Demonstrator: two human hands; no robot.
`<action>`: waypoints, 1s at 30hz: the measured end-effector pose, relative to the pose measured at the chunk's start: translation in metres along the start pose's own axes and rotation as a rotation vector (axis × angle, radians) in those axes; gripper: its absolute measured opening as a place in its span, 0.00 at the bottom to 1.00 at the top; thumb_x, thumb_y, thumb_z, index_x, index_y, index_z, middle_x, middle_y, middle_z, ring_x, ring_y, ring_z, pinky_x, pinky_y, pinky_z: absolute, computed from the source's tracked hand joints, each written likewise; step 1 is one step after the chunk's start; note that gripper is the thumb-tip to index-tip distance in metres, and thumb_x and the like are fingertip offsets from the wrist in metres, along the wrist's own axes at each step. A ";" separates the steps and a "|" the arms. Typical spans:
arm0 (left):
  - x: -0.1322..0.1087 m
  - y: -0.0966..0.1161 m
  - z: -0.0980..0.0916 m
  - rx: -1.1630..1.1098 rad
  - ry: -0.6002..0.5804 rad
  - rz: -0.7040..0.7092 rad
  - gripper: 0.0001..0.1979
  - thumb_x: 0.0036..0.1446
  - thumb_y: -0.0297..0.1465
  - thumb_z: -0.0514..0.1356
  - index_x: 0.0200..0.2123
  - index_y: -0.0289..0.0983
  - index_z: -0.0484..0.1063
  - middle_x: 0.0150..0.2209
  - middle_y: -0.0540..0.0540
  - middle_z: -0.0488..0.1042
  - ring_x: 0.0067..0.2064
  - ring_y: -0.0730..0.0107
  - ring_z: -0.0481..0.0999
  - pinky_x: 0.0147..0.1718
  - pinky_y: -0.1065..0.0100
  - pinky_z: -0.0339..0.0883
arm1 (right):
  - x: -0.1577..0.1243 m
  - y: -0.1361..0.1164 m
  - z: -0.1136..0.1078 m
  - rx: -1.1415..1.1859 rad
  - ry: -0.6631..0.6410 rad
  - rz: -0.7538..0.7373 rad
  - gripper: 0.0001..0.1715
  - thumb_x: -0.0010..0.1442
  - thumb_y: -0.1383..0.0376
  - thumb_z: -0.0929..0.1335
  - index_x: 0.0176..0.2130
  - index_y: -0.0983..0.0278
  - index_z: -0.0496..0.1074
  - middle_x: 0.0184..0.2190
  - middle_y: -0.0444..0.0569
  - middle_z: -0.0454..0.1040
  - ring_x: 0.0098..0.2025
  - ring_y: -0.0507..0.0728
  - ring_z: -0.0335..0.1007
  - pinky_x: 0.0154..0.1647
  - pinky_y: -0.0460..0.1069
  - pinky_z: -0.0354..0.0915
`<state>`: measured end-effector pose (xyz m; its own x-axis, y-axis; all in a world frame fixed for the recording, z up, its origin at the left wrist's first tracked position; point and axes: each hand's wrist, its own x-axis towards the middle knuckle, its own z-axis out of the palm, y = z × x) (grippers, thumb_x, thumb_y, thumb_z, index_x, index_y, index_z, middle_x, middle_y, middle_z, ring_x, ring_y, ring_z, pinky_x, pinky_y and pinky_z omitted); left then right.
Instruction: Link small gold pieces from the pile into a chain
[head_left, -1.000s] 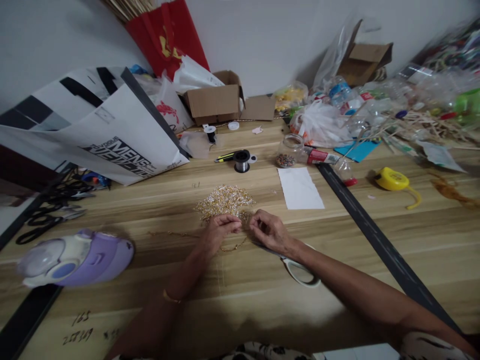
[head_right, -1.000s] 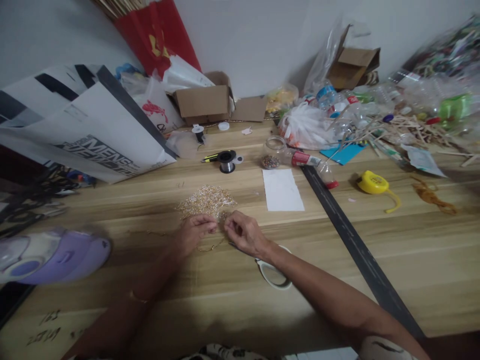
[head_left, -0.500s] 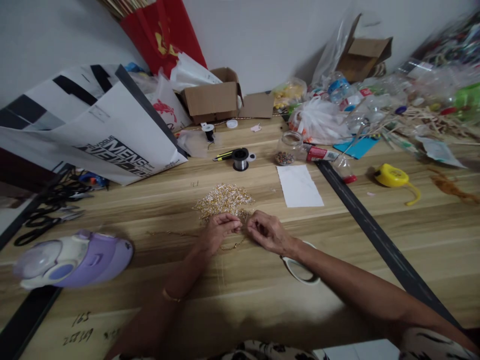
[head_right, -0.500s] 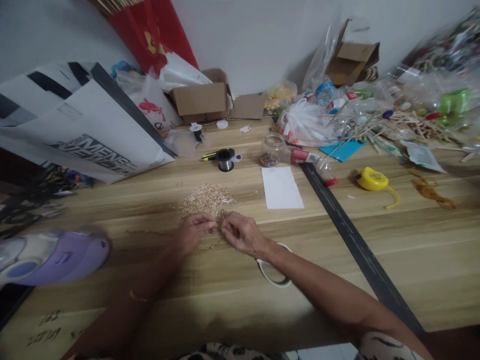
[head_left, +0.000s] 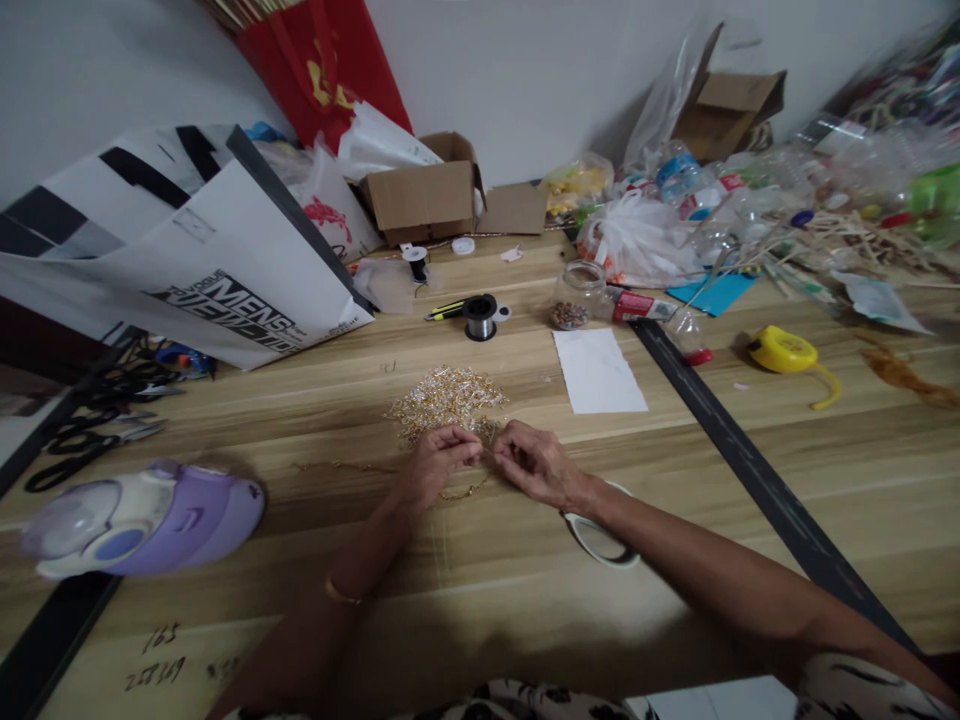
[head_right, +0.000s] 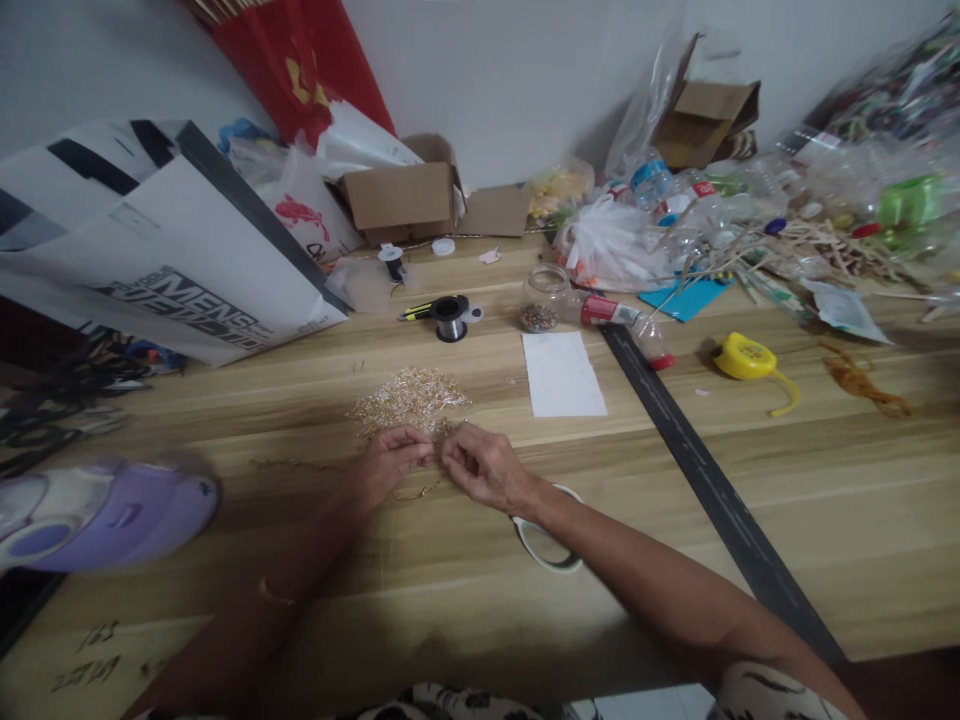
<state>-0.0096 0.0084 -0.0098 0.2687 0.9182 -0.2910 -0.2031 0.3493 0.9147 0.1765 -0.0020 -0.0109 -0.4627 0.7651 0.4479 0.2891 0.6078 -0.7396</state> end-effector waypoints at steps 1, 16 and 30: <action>0.000 0.000 0.000 -0.005 0.006 -0.003 0.08 0.36 0.29 0.68 0.23 0.33 0.74 0.20 0.51 0.72 0.24 0.75 0.69 0.28 0.72 0.62 | 0.000 0.000 0.000 0.002 0.000 -0.005 0.04 0.59 0.68 0.63 0.32 0.64 0.66 0.25 0.45 0.65 0.25 0.50 0.59 0.25 0.45 0.57; -0.002 0.003 0.002 -0.057 -0.015 -0.061 0.10 0.35 0.30 0.70 0.22 0.32 0.73 0.22 0.49 0.73 0.25 0.75 0.71 0.29 0.72 0.65 | 0.000 0.000 0.000 -0.007 -0.010 -0.010 0.03 0.58 0.69 0.64 0.32 0.65 0.66 0.25 0.45 0.65 0.26 0.50 0.60 0.26 0.45 0.57; -0.002 0.002 0.001 -0.069 -0.022 -0.089 0.11 0.34 0.30 0.70 0.22 0.32 0.74 0.21 0.48 0.74 0.25 0.75 0.71 0.28 0.72 0.66 | -0.001 0.003 0.001 -0.011 -0.015 -0.004 0.03 0.59 0.68 0.63 0.32 0.64 0.66 0.26 0.45 0.65 0.25 0.49 0.59 0.24 0.44 0.57</action>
<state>-0.0095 0.0071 -0.0067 0.3086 0.8792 -0.3630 -0.2422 0.4417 0.8638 0.1770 -0.0013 -0.0136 -0.4762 0.7595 0.4432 0.2963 0.6132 -0.7323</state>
